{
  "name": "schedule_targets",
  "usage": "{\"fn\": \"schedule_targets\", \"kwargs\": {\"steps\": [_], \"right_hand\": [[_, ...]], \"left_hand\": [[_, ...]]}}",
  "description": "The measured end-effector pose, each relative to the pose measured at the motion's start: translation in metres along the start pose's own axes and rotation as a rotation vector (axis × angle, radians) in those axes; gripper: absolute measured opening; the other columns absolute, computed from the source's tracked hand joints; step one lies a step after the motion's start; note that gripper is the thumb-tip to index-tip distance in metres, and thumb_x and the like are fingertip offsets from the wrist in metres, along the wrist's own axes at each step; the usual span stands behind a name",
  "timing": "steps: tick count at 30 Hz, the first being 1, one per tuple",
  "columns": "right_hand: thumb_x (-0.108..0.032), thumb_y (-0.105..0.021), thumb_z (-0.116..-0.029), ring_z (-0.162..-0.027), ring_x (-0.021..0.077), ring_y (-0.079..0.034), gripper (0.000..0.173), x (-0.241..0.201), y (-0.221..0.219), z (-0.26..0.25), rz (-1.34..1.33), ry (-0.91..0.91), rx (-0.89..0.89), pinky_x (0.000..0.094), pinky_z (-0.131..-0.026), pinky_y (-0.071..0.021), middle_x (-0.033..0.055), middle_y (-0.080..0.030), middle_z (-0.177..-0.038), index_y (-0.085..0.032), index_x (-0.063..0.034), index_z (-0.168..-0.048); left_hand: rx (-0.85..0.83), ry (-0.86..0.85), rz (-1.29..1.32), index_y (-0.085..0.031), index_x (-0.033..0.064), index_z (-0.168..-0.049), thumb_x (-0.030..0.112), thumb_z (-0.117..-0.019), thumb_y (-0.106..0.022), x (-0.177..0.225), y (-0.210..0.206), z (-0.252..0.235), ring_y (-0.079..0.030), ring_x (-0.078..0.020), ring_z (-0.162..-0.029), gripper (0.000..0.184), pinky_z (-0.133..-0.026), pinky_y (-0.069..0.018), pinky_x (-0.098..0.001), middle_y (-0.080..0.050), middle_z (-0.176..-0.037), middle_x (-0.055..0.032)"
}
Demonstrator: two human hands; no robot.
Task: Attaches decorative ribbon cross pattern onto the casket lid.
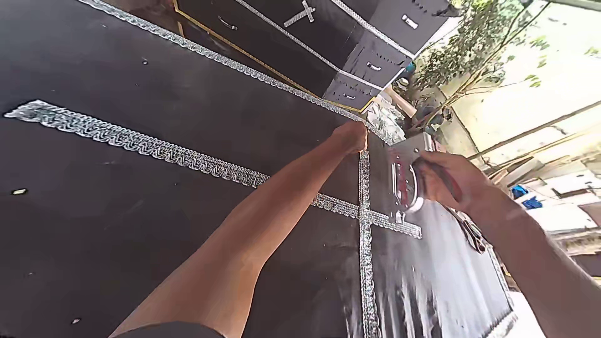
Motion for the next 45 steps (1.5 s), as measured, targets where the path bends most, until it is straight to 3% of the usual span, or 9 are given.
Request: {"fn": "schedule_targets", "kwargs": {"steps": [3, 14, 19, 24, 29, 35, 38, 42, 45], "right_hand": [[-0.046, -0.030, -0.1091, -0.075, 0.0259, -0.071, 0.053, 0.001, -0.008, -0.033, 0.048, -0.097, 0.042, 0.0452, -0.068, -0.0621, 0.0121, -0.068, -0.085, -0.064, -0.0057, -0.109], [-0.048, -0.043, -0.1056, -0.073, 0.0238, -0.071, 0.049, 0.018, -0.023, -0.056, 0.105, -0.183, 0.081, 0.0440, -0.069, -0.0614, 0.0111, -0.068, -0.081, -0.062, -0.0051, -0.091], [-0.049, -0.043, -0.1054, -0.078, 0.0250, -0.071, 0.047, 0.029, -0.022, -0.056, 0.126, -0.203, 0.081, 0.0468, -0.073, -0.0616, 0.0110, -0.068, -0.085, -0.061, -0.0062, -0.097], [-0.048, -0.048, -0.1036, -0.072, 0.0208, -0.069, 0.040, 0.031, -0.020, -0.057, 0.168, -0.208, 0.176, 0.0429, -0.066, -0.0608, 0.0070, -0.066, -0.080, -0.059, -0.0107, -0.092], [-0.038, -0.055, -0.0990, -0.067, 0.0182, -0.067, 0.031, 0.032, -0.020, -0.060, 0.286, -0.074, 0.308, 0.0359, -0.058, -0.0576, 0.0078, -0.068, -0.085, -0.064, -0.0118, -0.114], [-0.039, -0.057, -0.0938, -0.052, 0.0164, -0.053, 0.034, 0.035, -0.017, -0.060, 0.478, -0.067, 0.406, 0.0348, -0.048, -0.0461, 0.0072, -0.059, -0.072, -0.064, -0.0079, -0.104], [-0.038, -0.060, -0.0961, -0.048, 0.0114, -0.050, 0.030, 0.037, -0.022, -0.044, 0.456, -0.020, 0.428, 0.0272, -0.045, -0.0427, 0.0042, -0.056, -0.066, -0.064, -0.0079, -0.097], [-0.027, -0.060, -0.1000, -0.080, 0.0219, -0.068, 0.029, 0.021, -0.028, -0.033, 0.257, -0.104, 0.318, 0.0391, -0.068, -0.0587, 0.0120, -0.068, -0.096, -0.062, -0.0053, -0.119], [-0.032, -0.053, -0.1038, -0.070, 0.0181, -0.067, 0.028, 0.013, -0.020, -0.019, 0.150, -0.077, 0.195, 0.0380, -0.065, -0.0595, 0.0072, -0.067, -0.082, -0.064, -0.0060, -0.103]], "left_hand": [[0.036, 0.002, 0.024, -0.074, 0.0059, -0.105, 0.026, -0.0941, -0.067, -0.002, -0.002, 0.000, -0.068, -0.0386, -0.106, 0.024, -0.085, -0.0544, -0.0651, -0.071, -0.111, -0.0186], [0.060, -0.028, -0.014, -0.072, 0.0042, -0.106, 0.025, -0.1007, -0.059, 0.004, 0.005, 0.006, -0.066, -0.0396, -0.110, 0.025, -0.085, -0.0535, -0.0652, -0.069, -0.115, -0.0196], [0.092, -0.003, 0.007, -0.072, 0.0057, -0.107, 0.025, -0.0988, -0.061, 0.001, 0.006, 0.005, -0.069, -0.0375, -0.105, 0.024, -0.083, -0.0550, -0.0631, -0.071, -0.110, -0.0179], [0.086, -0.032, -0.030, -0.072, 0.0056, -0.108, 0.024, -0.0993, -0.060, 0.006, 0.008, 0.009, -0.068, -0.0372, -0.108, 0.024, -0.086, -0.0541, -0.0623, -0.070, -0.113, -0.0181], [0.115, -0.081, -0.046, -0.072, 0.0030, -0.102, 0.026, -0.0987, -0.061, 0.008, 0.009, 0.008, -0.068, -0.0386, -0.106, 0.025, -0.086, -0.0528, -0.0636, -0.070, -0.109, -0.0199], [0.123, -0.077, -0.088, -0.070, -0.0005, -0.106, 0.024, -0.0953, -0.065, 0.003, 0.002, 0.005, -0.067, -0.0417, -0.107, 0.027, -0.084, -0.0539, -0.0655, -0.069, -0.112, -0.0228], [0.121, -0.060, -0.064, -0.068, -0.0022, -0.113, 0.028, -0.0958, -0.067, 0.003, 0.000, 0.009, -0.067, -0.0434, -0.109, 0.035, -0.086, -0.0537, -0.0661, -0.068, -0.115, -0.0245], [0.133, -0.036, -0.046, -0.069, -0.0013, -0.112, 0.025, -0.0984, -0.062, 0.005, 0.006, 0.016, -0.066, -0.0426, -0.111, 0.031, -0.088, -0.0533, -0.0657, -0.068, -0.116, -0.0240], [0.073, -0.097, -0.103, -0.074, 0.0038, -0.110, 0.024, -0.0991, -0.062, 0.008, -0.004, 0.012, -0.065, -0.0413, -0.115, 0.026, -0.091, -0.0531, -0.0662, -0.069, -0.119, -0.0211]]}}
Point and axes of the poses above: each hand's wrist, its own z-axis away from the middle knuckle, its own y-axis out of the back of the hand, x = y × z, the point moved 10 cm from there along -z, towards the middle knuckle
